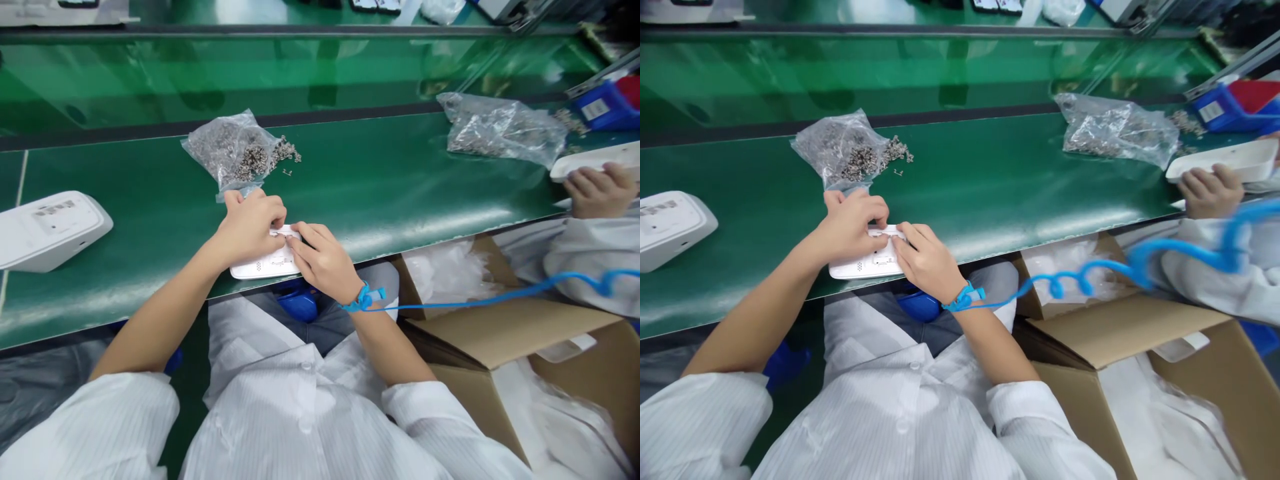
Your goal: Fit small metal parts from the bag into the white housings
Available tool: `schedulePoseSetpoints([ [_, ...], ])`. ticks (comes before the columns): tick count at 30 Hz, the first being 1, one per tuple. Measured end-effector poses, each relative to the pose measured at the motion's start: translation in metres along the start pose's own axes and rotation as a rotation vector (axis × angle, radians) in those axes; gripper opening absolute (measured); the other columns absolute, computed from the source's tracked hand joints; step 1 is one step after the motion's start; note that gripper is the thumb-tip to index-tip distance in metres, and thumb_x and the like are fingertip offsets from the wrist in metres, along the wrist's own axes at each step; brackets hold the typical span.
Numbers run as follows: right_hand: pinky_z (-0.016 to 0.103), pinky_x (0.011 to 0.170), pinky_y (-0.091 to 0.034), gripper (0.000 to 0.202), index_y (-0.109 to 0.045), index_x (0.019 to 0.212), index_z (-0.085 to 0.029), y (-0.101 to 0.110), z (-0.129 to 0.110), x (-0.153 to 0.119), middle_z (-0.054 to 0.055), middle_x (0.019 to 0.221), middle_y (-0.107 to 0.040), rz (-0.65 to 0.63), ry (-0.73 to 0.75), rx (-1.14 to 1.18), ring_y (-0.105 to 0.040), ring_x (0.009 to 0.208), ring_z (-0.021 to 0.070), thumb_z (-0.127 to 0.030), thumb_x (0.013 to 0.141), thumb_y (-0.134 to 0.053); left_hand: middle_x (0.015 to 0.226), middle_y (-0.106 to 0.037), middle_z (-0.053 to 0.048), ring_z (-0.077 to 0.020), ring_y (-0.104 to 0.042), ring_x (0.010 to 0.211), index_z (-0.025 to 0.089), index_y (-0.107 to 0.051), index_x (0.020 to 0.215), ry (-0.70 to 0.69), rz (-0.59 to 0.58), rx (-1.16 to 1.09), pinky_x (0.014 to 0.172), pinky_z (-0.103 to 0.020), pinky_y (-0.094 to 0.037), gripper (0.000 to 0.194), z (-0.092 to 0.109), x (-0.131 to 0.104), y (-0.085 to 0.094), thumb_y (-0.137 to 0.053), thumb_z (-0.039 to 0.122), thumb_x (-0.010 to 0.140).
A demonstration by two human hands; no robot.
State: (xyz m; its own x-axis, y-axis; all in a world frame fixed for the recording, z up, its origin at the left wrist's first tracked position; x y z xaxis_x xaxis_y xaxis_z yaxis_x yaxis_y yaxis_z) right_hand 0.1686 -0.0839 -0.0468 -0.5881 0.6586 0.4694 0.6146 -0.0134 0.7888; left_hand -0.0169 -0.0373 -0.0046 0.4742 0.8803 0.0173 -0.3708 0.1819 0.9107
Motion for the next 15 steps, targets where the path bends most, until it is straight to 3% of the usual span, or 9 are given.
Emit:
schedulePoseSetpoints([
  [5,0.052,0.104,-0.053,0.025,-0.07,0.107,-0.016,-0.004,-0.001,0.004,0.019,0.127,-0.063,-0.034,-0.017,-0.005,-0.055,0.12,0.0299,-0.021,0.105,-0.046,0.086,-0.066,-0.002,-0.0237,-0.053,0.09,0.018,-0.05,0.072,-0.006,0.012,0.052,0.081,-0.044,-0.021,0.011,0.003,0.0,0.001,-0.059,0.022,0.078],
  [10,0.043,0.101,-0.053,0.018,-0.071,0.104,-0.019,-0.003,0.012,0.008,0.011,0.118,-0.071,0.094,-0.074,0.179,-0.062,0.111,0.0247,-0.021,0.102,-0.053,0.084,-0.067,-0.002,-0.0255,-0.053,0.094,0.019,-0.051,0.073,0.016,0.025,0.094,0.081,-0.045,-0.022,0.012,0.01,-0.003,0.003,-0.061,0.024,0.076],
  [12,0.039,0.096,-0.053,0.013,-0.071,0.105,-0.02,0.0,0.018,0.014,0.007,0.111,-0.073,0.108,-0.142,0.267,-0.065,0.104,0.0231,-0.02,0.094,-0.063,0.084,-0.068,-0.004,-0.0269,-0.053,0.096,0.019,-0.05,0.072,0.009,0.047,0.13,0.082,-0.046,-0.023,0.014,0.014,-0.005,0.003,-0.061,0.025,0.077],
  [15,0.039,0.093,-0.052,0.02,-0.069,0.098,-0.018,0.002,0.022,0.027,0.008,0.104,-0.07,0.013,-0.22,0.269,-0.063,0.101,0.0252,-0.015,0.078,-0.069,0.084,-0.068,-0.005,-0.0277,-0.053,0.098,0.018,-0.048,0.07,0.003,0.072,0.171,0.083,-0.047,-0.024,0.016,0.019,-0.007,0.002,-0.06,0.023,0.078],
])
Point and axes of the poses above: each hand's wrist, its own x-axis towards the middle knuckle, its own y-axis out of the back of the hand, z = x × y, the point moved 2 cm from there along x, towards the middle knuckle
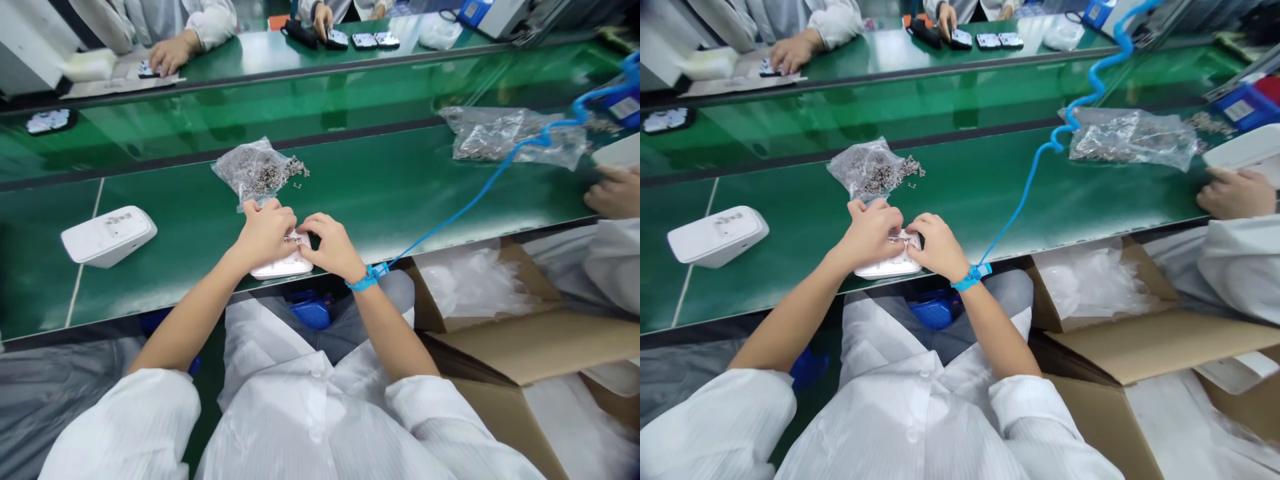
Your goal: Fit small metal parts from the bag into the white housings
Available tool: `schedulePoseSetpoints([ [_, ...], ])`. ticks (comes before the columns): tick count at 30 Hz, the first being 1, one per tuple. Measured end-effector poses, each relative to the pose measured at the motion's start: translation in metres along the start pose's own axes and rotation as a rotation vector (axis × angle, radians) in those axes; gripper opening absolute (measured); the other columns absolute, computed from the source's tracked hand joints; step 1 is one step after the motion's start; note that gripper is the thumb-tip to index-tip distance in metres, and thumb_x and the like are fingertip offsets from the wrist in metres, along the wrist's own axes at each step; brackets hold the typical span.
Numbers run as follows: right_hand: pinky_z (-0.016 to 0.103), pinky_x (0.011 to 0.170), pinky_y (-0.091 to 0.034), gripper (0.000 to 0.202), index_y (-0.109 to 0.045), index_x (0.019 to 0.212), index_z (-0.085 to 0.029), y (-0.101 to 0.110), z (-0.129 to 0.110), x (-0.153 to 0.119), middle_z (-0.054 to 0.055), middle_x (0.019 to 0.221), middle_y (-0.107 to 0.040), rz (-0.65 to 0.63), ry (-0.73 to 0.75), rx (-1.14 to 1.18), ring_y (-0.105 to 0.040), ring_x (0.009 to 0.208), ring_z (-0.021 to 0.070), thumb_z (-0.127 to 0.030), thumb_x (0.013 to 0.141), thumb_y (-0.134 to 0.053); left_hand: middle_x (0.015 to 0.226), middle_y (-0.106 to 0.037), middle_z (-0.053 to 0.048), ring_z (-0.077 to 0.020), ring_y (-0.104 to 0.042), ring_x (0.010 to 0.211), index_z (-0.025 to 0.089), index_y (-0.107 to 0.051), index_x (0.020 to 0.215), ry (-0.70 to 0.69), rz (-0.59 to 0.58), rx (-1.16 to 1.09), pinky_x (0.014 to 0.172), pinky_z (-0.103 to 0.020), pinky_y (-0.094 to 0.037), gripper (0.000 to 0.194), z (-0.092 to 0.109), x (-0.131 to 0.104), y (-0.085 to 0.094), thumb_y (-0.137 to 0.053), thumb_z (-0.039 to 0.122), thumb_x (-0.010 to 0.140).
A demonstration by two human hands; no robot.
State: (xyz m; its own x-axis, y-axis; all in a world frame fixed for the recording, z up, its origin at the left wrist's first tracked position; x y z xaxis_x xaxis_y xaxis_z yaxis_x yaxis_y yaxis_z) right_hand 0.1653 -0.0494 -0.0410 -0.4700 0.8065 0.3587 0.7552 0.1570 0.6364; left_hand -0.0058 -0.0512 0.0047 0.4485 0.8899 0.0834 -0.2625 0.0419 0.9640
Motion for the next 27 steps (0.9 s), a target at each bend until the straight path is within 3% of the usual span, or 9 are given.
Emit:
schedulePoseSetpoints([
  [4,0.039,0.084,-0.05,0.016,-0.065,0.088,-0.016,-0.005,-0.007,0.014,0.009,0.095,-0.064,-0.076,-0.092,-0.115,-0.059,0.092,0.026,-0.013,0.073,-0.067,0.083,-0.067,-0.004,-0.027,-0.053,0.097,0.019,-0.048,0.072,-0.019,-0.025,-0.003,0.083,-0.048,-0.025,0.013,-0.001,-0.001,-0.001,-0.059,0.023,0.079],
  [11,0.037,0.077,-0.047,0.015,-0.065,0.082,-0.018,-0.008,-0.007,0.02,0.007,0.089,-0.064,-0.063,-0.111,-0.154,-0.058,0.083,0.0236,-0.009,0.07,-0.065,0.091,-0.066,-0.004,-0.0286,-0.052,0.098,0.021,-0.046,0.08,-0.016,-0.079,-0.074,0.081,-0.046,-0.025,0.025,-0.011,-0.002,0.002,-0.064,0.024,0.063],
  [16,0.037,0.076,-0.047,0.015,-0.065,0.082,-0.018,-0.008,-0.006,0.019,0.007,0.088,-0.064,-0.05,-0.119,-0.156,-0.058,0.084,0.0236,-0.01,0.07,-0.065,0.091,-0.065,-0.004,-0.0282,-0.052,0.1,0.02,-0.047,0.082,-0.011,-0.102,-0.072,0.082,-0.045,-0.025,0.023,-0.013,-0.001,0.001,-0.062,0.023,0.065],
  [23,0.034,0.077,-0.05,0.019,-0.066,0.092,-0.017,-0.012,0.008,0.005,0.005,0.092,-0.063,0.067,0.009,0.157,-0.06,0.087,0.021,-0.013,0.073,-0.063,0.092,-0.066,-0.005,-0.0277,-0.053,0.101,0.019,-0.05,0.081,-0.014,-0.071,-0.026,0.081,-0.045,-0.024,0.014,-0.012,-0.002,-0.003,-0.061,0.022,0.073],
  [27,0.036,0.084,-0.051,0.021,-0.066,0.096,-0.018,-0.015,0.009,0.0,0.006,0.096,-0.063,0.117,0.022,0.173,-0.061,0.094,0.0224,-0.014,0.076,-0.061,0.094,-0.068,-0.004,-0.0268,-0.054,0.101,0.019,-0.051,0.082,-0.017,-0.053,-0.034,0.081,-0.045,-0.023,0.01,-0.013,-0.003,-0.004,-0.059,0.022,0.076],
])
Point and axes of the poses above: each hand's wrist, its own x-axis towards the middle knuckle, its own y-axis out of the back of the hand, z = x × y, the point moved 2 cm from there along x, towards the middle knuckle
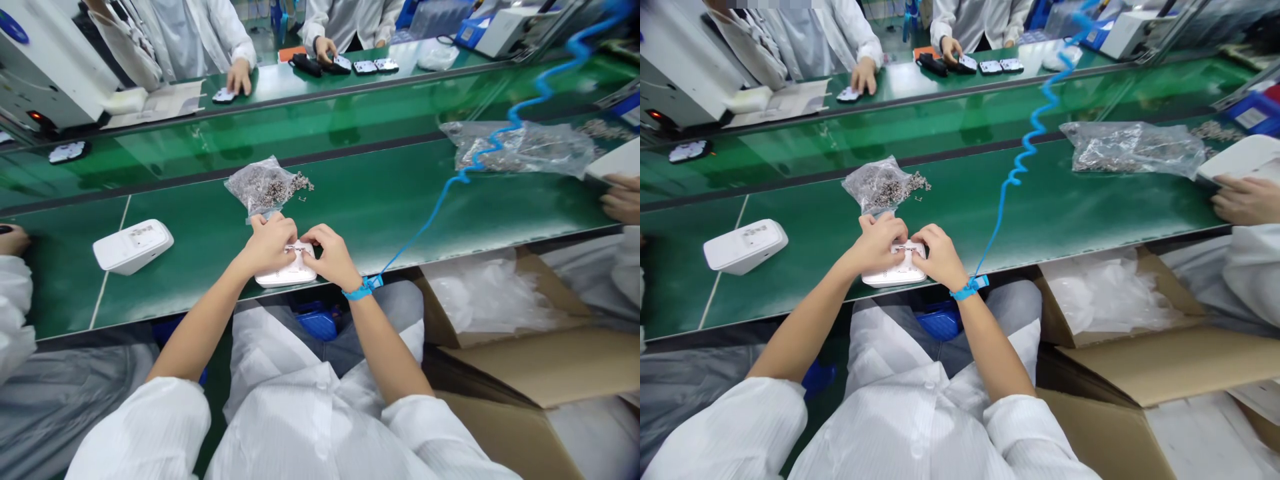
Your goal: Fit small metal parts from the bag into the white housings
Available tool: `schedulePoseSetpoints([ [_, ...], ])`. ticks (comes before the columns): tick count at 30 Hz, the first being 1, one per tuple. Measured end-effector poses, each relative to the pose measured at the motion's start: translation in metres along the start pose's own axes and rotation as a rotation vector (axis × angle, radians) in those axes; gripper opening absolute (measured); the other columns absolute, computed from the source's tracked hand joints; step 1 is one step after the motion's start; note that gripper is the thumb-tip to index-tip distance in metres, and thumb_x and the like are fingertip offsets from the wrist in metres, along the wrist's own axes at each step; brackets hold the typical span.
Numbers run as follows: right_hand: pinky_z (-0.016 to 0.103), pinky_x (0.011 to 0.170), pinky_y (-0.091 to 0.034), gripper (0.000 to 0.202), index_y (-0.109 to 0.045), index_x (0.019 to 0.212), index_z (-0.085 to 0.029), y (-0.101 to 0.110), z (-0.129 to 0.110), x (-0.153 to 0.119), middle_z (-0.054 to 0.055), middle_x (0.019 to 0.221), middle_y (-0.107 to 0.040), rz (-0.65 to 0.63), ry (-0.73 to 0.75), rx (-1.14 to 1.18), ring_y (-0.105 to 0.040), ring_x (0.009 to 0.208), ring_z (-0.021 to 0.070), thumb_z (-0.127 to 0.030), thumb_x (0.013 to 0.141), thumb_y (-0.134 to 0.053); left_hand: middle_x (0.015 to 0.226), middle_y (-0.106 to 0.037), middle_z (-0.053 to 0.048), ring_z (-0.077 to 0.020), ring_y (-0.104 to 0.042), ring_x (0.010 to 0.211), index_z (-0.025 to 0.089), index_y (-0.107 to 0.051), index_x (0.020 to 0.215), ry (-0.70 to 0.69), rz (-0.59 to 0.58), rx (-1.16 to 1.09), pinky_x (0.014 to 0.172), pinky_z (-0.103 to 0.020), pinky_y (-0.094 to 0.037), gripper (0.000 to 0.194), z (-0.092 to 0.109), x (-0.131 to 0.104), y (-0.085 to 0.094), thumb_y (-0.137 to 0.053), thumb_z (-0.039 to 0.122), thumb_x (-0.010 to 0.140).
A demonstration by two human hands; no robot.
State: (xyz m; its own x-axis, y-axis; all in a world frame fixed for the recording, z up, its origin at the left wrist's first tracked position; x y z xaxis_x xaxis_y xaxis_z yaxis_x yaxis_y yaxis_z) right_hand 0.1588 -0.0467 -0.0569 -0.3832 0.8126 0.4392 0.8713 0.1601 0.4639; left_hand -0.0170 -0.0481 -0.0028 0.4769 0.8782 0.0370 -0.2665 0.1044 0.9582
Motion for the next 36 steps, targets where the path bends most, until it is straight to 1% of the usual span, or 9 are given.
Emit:
schedulePoseSetpoints([
  [5,0.037,0.084,-0.051,0.025,-0.067,0.099,-0.017,-0.007,0.002,0.004,0.007,0.097,-0.062,-0.001,-0.012,-0.025,-0.06,0.095,0.0236,-0.016,0.074,-0.064,0.096,-0.07,-0.004,-0.0279,-0.054,0.102,0.02,-0.053,0.083,0.015,0.0,-0.042,0.083,-0.046,-0.024,0.018,-0.001,0.0,0.003,-0.063,0.025,0.069],
  [10,0.039,0.086,-0.051,0.02,-0.07,0.093,-0.018,-0.012,0.006,0.009,0.006,0.094,-0.063,-0.013,-0.041,-0.087,-0.061,0.094,0.0244,-0.015,0.073,-0.067,0.104,-0.069,-0.005,-0.0303,-0.052,0.107,0.02,-0.053,0.086,0.028,-0.026,-0.074,0.085,-0.048,-0.025,0.025,0.0,-0.001,0.007,-0.064,0.025,0.063],
  [18,0.042,0.091,-0.051,0.024,-0.073,0.1,-0.016,-0.014,0.003,0.004,0.009,0.098,-0.064,0.023,0.004,-0.147,-0.06,0.098,0.0265,-0.015,0.077,-0.065,0.107,-0.069,-0.005,-0.0292,-0.052,0.109,0.02,-0.054,0.088,0.076,-0.05,-0.103,0.088,-0.049,-0.025,0.022,0.0,-0.001,0.008,-0.06,0.023,0.067],
  [22,0.045,0.092,-0.051,0.024,-0.073,0.102,-0.016,-0.013,-0.001,0.003,0.01,0.101,-0.063,-0.005,0.027,-0.193,-0.058,0.1,0.0283,-0.018,0.08,-0.065,0.107,-0.069,-0.005,-0.0286,-0.052,0.109,0.021,-0.053,0.088,0.088,-0.056,-0.116,0.09,-0.049,-0.026,0.021,0.0,-0.001,0.008,-0.06,0.022,0.067],
  [27,0.047,0.092,-0.051,0.03,-0.074,0.104,-0.017,-0.011,-0.002,0.004,0.011,0.106,-0.065,-0.031,0.01,-0.211,-0.057,0.101,0.0295,-0.023,0.075,-0.071,0.107,-0.07,-0.006,-0.0291,-0.052,0.109,0.021,-0.053,0.086,0.095,-0.055,-0.124,0.09,-0.05,-0.026,0.021,0.0,-0.001,0.009,-0.061,0.021,0.067],
  [32,0.047,0.094,-0.05,0.028,-0.074,0.105,-0.018,-0.012,-0.002,0.004,0.01,0.107,-0.067,-0.04,-0.022,-0.195,-0.059,0.103,0.0288,-0.024,0.079,-0.072,0.106,-0.07,-0.005,-0.0283,-0.054,0.108,0.02,-0.055,0.084,0.077,-0.039,-0.115,0.089,-0.049,-0.026,0.016,-0.002,-0.001,0.008,-0.061,0.022,0.07],
  [36,0.047,0.094,-0.049,0.029,-0.074,0.107,-0.016,-0.012,-0.002,0.003,0.01,0.107,-0.066,-0.033,-0.027,-0.204,-0.059,0.104,0.0293,-0.024,0.079,-0.072,0.105,-0.071,-0.004,-0.0271,-0.055,0.107,0.02,-0.057,0.084,0.075,-0.035,-0.115,0.088,-0.048,-0.025,0.013,-0.002,0.0,0.007,-0.06,0.02,0.072],
])
Point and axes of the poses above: each hand's wrist, its own x-axis towards the middle knuckle, its own y-axis out of the back of the hand, z = x × y, the point moved 2 cm from there along x, towards the middle knuckle
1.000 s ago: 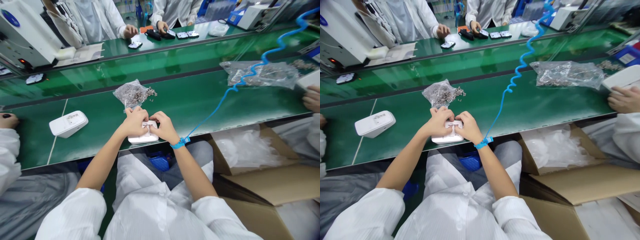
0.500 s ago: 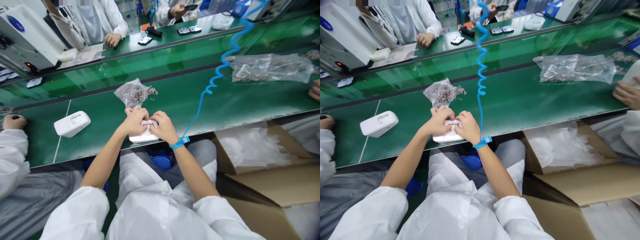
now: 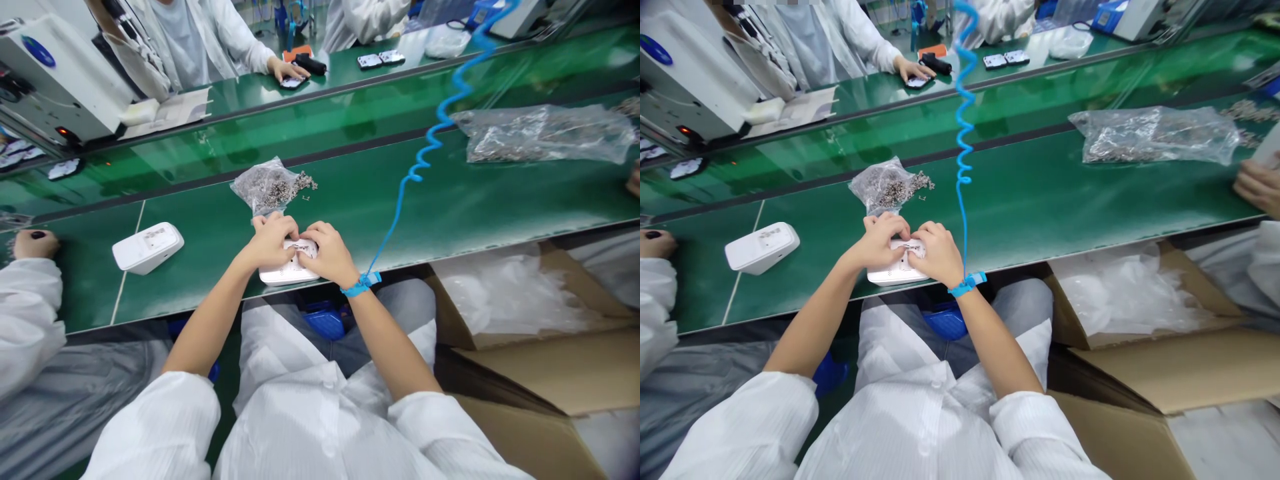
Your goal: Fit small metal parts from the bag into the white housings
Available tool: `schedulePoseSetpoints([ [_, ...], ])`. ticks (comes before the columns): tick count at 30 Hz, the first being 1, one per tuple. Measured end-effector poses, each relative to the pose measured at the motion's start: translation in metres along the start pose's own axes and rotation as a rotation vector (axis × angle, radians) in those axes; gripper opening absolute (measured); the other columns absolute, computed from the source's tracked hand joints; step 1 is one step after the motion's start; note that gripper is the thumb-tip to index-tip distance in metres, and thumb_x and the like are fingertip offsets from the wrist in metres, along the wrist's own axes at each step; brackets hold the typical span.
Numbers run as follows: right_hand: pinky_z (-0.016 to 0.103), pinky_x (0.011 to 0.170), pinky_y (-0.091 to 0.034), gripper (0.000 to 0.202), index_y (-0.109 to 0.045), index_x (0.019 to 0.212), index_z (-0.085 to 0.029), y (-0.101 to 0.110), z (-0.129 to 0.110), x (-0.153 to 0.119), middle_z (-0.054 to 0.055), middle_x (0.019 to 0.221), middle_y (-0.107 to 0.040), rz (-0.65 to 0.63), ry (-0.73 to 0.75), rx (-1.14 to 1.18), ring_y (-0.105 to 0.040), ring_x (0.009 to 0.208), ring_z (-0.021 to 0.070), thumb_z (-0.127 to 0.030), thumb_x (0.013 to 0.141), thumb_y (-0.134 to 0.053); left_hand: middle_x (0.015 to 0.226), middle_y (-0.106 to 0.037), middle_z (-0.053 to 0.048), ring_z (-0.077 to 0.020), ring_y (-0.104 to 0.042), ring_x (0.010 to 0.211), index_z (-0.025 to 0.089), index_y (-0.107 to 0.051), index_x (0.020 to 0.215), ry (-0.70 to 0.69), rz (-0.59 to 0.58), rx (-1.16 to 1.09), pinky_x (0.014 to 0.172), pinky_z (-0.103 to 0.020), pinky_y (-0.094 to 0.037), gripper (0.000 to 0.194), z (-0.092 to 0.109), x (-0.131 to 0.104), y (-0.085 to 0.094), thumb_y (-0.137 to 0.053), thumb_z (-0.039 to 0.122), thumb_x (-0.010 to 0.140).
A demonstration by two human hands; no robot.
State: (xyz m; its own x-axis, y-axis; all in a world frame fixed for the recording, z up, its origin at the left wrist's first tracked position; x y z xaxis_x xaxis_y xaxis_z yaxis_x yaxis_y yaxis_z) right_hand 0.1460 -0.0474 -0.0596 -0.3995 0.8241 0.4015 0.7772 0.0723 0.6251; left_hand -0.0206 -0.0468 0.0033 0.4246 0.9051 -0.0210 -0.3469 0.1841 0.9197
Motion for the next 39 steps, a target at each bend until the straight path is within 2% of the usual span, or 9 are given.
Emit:
schedulePoseSetpoints([
  [6,0.045,0.092,-0.049,0.029,-0.074,0.108,-0.017,0.0,-0.001,-0.001,0.01,0.108,-0.066,0.007,0.01,-0.012,-0.06,0.104,0.029,-0.025,0.08,-0.073,0.107,-0.072,-0.005,-0.0273,-0.054,0.107,0.02,-0.057,0.082,0.027,-0.002,0.0,0.088,-0.047,-0.025,0.011,0.002,0.001,0.002,-0.062,0.022,0.073],
  [14,0.039,0.086,-0.048,0.012,-0.075,0.092,-0.017,0.0,-0.005,0.004,0.007,0.095,-0.062,0.007,-0.032,-0.001,-0.058,0.095,0.0247,-0.025,0.082,-0.074,0.104,-0.071,-0.003,-0.0263,-0.053,0.105,0.018,-0.056,0.078,0.05,0.0,0.045,0.087,-0.045,-0.023,0.012,0.002,0.003,-0.001,-0.066,0.021,0.072],
  [21,0.034,0.075,-0.046,0.006,-0.075,0.081,-0.017,0.001,0.0,0.008,0.002,0.085,-0.058,0.029,-0.083,0.125,-0.059,0.083,0.0197,-0.016,0.076,-0.078,0.103,-0.07,-0.003,-0.026,-0.052,0.106,0.018,-0.054,0.077,0.049,-0.015,0.072,0.089,-0.046,-0.025,0.015,0.002,0.007,-0.003,-0.068,0.023,0.072],
  [24,0.037,0.084,-0.049,0.013,-0.078,0.091,-0.017,0.001,0.003,0.006,0.005,0.092,-0.065,0.043,-0.069,0.143,-0.062,0.09,0.0223,-0.018,0.078,-0.08,0.109,-0.07,-0.003,-0.0262,-0.052,0.11,0.019,-0.063,0.085,0.039,-0.072,0.0,0.094,-0.046,-0.028,0.011,-0.004,0.005,0.005,-0.065,0.024,0.075],
  [28,0.043,0.092,-0.049,0.018,-0.079,0.098,-0.019,0.0,0.006,0.003,0.007,0.101,-0.07,0.037,-0.045,0.114,-0.061,0.097,0.0253,-0.025,0.082,-0.081,0.119,-0.068,-0.004,-0.0289,-0.051,0.118,0.025,-0.074,0.104,0.035,-0.156,-0.054,0.097,-0.046,-0.03,0.028,-0.014,-0.004,0.02,-0.058,0.027,0.081],
  [32,0.046,0.093,-0.049,0.019,-0.079,0.102,-0.016,-0.002,0.007,0.001,0.009,0.103,-0.069,0.051,-0.028,0.11,-0.06,0.099,0.0271,-0.022,0.084,-0.074,0.116,-0.069,-0.004,-0.0305,-0.051,0.12,0.023,-0.074,0.104,0.181,-0.062,-0.033,0.096,-0.047,-0.03,0.028,-0.013,-0.017,0.024,-0.058,0.027,0.081],
  [36,0.048,0.099,-0.046,0.038,-0.076,0.112,-0.018,-0.001,0.007,-0.002,0.009,0.111,-0.068,0.08,0.005,0.107,-0.057,0.108,0.0294,-0.013,0.075,-0.068,0.117,-0.068,-0.005,-0.0314,-0.049,0.122,0.023,-0.072,0.105,0.176,-0.006,0.012,0.095,-0.048,-0.029,0.026,0.001,-0.022,0.014,-0.063,0.03,0.081],
  [39,0.048,0.099,-0.045,0.039,-0.075,0.109,-0.018,0.0,0.007,-0.003,0.009,0.109,-0.069,0.07,0.003,0.111,-0.057,0.108,0.0297,-0.012,0.072,-0.066,0.115,-0.068,-0.007,-0.0324,-0.049,0.119,0.021,-0.072,0.103,0.169,0.033,0.096,0.093,-0.049,-0.028,0.026,0.008,-0.019,0.003,-0.067,0.031,0.08],
])
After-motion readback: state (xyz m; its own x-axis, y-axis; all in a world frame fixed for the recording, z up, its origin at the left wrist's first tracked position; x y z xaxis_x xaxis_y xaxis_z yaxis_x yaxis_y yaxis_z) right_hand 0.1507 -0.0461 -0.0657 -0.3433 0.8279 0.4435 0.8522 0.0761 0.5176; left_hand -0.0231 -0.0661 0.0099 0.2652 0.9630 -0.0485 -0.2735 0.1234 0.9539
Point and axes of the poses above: each hand's wrist, its own x-axis towards the middle knuckle, its own y-axis out of the back of the hand, z = x × y, the point moved 2 cm from there along x, towards the middle knuckle
